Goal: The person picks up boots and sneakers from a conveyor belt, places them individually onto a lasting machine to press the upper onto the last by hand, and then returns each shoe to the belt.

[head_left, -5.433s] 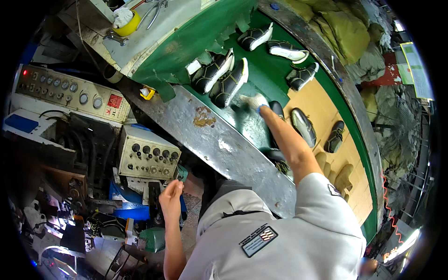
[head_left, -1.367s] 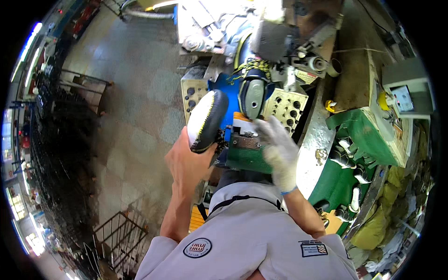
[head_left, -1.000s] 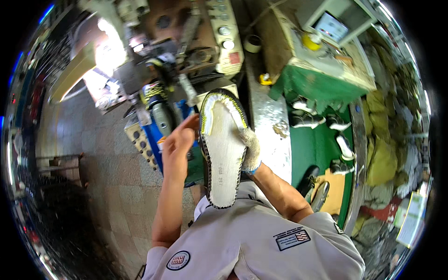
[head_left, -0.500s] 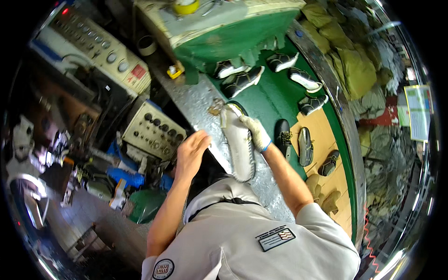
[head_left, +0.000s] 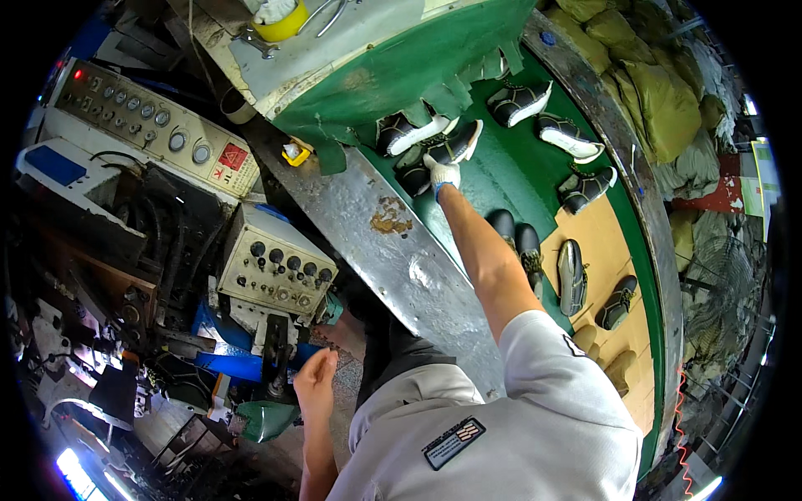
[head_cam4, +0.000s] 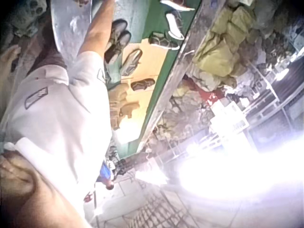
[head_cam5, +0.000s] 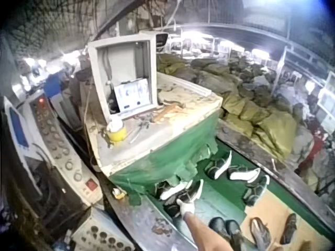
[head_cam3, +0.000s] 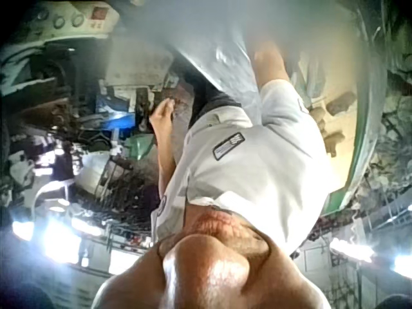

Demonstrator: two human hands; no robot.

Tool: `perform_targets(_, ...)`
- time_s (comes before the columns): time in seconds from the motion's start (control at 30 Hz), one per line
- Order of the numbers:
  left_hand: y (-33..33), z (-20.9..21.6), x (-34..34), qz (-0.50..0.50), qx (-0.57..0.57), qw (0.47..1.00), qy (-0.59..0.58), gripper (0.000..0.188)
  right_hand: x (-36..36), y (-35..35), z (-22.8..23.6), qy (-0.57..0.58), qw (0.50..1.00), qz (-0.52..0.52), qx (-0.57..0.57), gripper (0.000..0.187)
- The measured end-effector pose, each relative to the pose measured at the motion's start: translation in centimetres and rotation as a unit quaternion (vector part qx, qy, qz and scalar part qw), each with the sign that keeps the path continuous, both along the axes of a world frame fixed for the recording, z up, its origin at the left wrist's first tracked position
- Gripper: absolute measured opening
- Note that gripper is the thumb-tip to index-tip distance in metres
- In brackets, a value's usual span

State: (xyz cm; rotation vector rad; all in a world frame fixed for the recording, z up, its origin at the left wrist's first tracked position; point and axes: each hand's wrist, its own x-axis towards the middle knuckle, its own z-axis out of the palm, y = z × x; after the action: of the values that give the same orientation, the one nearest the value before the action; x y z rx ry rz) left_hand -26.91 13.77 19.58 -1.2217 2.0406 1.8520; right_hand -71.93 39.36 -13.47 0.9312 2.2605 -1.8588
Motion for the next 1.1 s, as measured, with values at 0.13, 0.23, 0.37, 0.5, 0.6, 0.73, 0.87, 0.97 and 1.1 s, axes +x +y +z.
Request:
perform_targets(0.13, -1.2, 0.9, 3.0, 0.073, 0.0, 0.997, 0.004, 0.027, 2.5, -0.6, 3.8, -0.034, 0.987, 0.012, -0.155, 0.025)
perform_targets(0.23, -2.5, 3.7, 3.7, 0.112, -0.006, 0.993, 0.025, 0.028, 10.5, -1.6, 11.7, -0.03, 0.856, 0.078, -0.51, 0.041)
perform_targets(0.37, -6.9, 6.9, 1.2, 0.088, -0.045, 0.985, 0.138, 0.031, 21.8, -4.4, 24.1, 0.041, 0.768, 0.29, -0.569, 0.067)
perform_targets(0.5, -11.6, 9.4, -2.0, 0.073, -0.05, 0.973, 0.215, 0.038, 29.6, -13.0, 31.1, -0.165, 0.682, 0.192, -0.686, 0.064)
perform_targets(0.6, -15.9, 9.5, -1.9, 0.12, 0.011, 0.959, 0.257, 0.043, 32.9, -19.7, 33.5, -0.194, 0.7, 0.339, -0.599, 0.056)
perform_targets(0.73, -21.9, 9.5, 3.6, 0.214, 0.078, 0.955, 0.192, 0.03, 36.6, -27.6, 38.8, -0.166, 0.703, 0.447, -0.528, 0.045)
perform_targets(0.87, -26.5, 8.1, 8.4, 0.312, 0.073, 0.926, 0.2, 0.02, 39.4, -33.6, 39.5, -0.178, 0.699, 0.476, -0.504, 0.047)
perform_targets(0.97, -28.8, 7.2, 10.3, 0.387, 0.061, 0.883, 0.257, 0.028, 40.3, -37.7, 38.4, -0.178, 0.711, 0.507, -0.454, 0.051)
perform_targets(1.1, -31.4, 7.0, 12.7, 0.455, 0.044, 0.823, 0.337, 0.041, 42.4, -42.8, 39.8, -0.17, 0.711, 0.485, -0.48, 0.06)
